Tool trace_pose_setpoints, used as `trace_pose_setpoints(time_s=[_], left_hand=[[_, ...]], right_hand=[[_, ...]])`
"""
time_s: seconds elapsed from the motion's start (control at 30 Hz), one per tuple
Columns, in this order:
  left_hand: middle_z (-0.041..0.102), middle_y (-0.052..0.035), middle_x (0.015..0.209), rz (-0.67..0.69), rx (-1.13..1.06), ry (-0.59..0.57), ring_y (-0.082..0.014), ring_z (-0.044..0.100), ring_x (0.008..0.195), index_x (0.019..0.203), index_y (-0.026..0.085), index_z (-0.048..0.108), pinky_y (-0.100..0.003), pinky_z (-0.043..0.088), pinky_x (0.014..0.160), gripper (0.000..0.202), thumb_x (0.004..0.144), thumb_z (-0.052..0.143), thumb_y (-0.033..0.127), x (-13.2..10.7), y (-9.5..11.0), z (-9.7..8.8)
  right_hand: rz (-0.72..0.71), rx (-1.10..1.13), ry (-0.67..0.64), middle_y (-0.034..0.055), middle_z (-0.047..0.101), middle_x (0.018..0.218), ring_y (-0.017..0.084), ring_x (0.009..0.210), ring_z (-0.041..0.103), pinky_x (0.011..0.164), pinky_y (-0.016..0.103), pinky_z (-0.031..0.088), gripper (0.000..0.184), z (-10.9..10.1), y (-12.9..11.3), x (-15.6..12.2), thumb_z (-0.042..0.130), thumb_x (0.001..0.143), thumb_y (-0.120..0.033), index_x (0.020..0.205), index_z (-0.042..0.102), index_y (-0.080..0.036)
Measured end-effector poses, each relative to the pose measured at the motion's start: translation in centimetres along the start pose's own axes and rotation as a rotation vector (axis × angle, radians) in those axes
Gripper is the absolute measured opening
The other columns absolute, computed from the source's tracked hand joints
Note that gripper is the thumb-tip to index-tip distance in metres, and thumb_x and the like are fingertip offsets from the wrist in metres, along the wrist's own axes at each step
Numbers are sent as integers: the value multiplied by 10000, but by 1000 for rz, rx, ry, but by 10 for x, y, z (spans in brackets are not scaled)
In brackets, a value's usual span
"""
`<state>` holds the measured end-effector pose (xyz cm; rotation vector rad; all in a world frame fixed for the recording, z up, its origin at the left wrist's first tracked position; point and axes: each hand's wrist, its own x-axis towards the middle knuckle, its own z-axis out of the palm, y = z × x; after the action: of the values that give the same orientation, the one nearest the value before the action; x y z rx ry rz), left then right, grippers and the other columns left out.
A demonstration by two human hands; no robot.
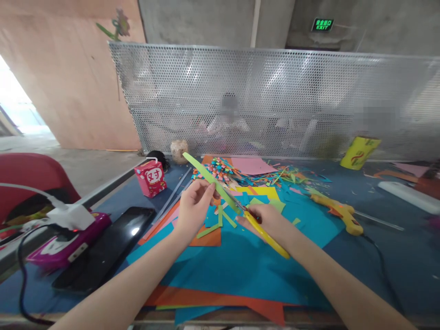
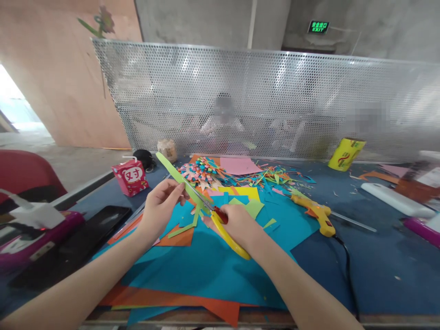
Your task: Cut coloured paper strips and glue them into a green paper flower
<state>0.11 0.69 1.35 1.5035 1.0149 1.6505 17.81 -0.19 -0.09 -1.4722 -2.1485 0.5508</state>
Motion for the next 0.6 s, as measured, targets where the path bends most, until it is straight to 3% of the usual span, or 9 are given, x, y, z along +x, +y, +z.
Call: trace_pose_setpoints(time_s=[0.6], left_hand=[[561, 33, 562, -12, -44, -66, -64, 492, 454, 651, 170, 468, -188, 407, 449, 169, 771, 524, 276, -3, -2, 4]], right_hand=[[31, 34, 17, -60, 288, 474, 74, 436, 277, 404, 207, 192, 364, 1, -4, -3, 518, 687, -465, 519, 345, -193]])
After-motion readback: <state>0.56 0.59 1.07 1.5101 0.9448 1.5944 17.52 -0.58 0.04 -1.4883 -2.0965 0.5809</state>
